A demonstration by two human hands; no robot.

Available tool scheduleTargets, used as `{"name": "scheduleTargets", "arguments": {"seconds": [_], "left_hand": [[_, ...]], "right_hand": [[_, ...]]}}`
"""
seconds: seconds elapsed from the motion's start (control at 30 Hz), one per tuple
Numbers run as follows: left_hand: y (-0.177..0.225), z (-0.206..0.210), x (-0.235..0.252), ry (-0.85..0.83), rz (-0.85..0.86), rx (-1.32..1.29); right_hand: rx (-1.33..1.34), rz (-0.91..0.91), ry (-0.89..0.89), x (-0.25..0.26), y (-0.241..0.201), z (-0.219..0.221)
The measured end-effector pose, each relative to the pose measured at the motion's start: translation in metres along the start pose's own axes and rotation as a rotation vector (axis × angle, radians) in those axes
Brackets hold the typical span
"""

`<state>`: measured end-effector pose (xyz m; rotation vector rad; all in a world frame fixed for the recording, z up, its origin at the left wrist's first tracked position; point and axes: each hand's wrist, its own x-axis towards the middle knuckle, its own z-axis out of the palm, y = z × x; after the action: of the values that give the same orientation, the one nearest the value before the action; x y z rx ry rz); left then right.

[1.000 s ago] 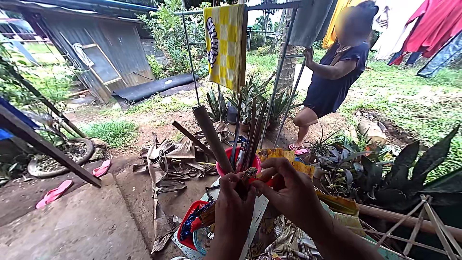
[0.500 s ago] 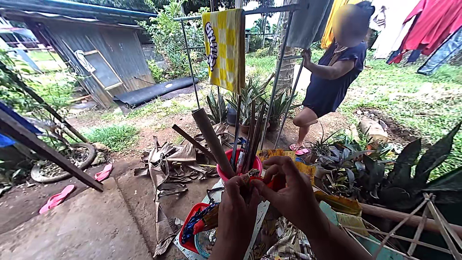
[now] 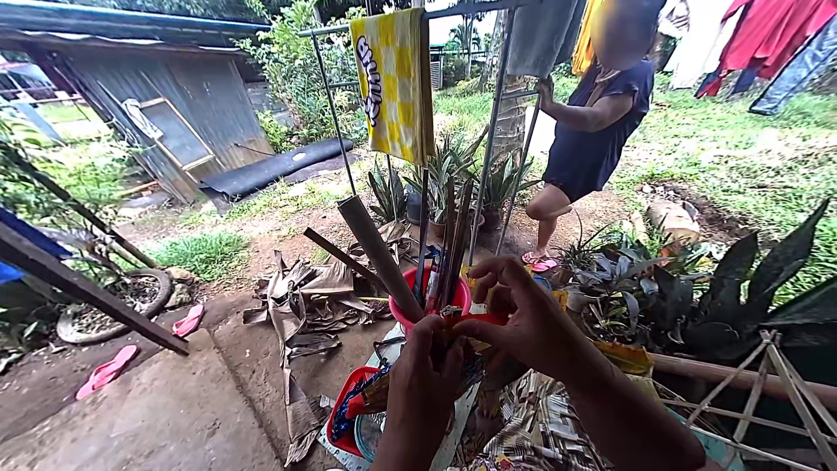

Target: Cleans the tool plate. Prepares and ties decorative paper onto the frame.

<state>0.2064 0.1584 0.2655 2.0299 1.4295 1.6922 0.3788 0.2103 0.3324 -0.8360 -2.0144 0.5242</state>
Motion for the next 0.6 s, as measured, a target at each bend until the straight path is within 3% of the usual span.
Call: {"name": "scheduleTargets", "arguments": {"seconds": [0.23,0.6], "left_hand": [[0.001,-0.005,-0.004,-0.044,-0.025,-0.296],[0.006,-0.009,-0.013,-0.19,-0.076,-0.581]], "right_hand": [[0.254,-0.031,-0.354,0.0,0.008,-0.039],[0.127,-0.137,-0.412,-0.002,0.01,-0.071]]}}
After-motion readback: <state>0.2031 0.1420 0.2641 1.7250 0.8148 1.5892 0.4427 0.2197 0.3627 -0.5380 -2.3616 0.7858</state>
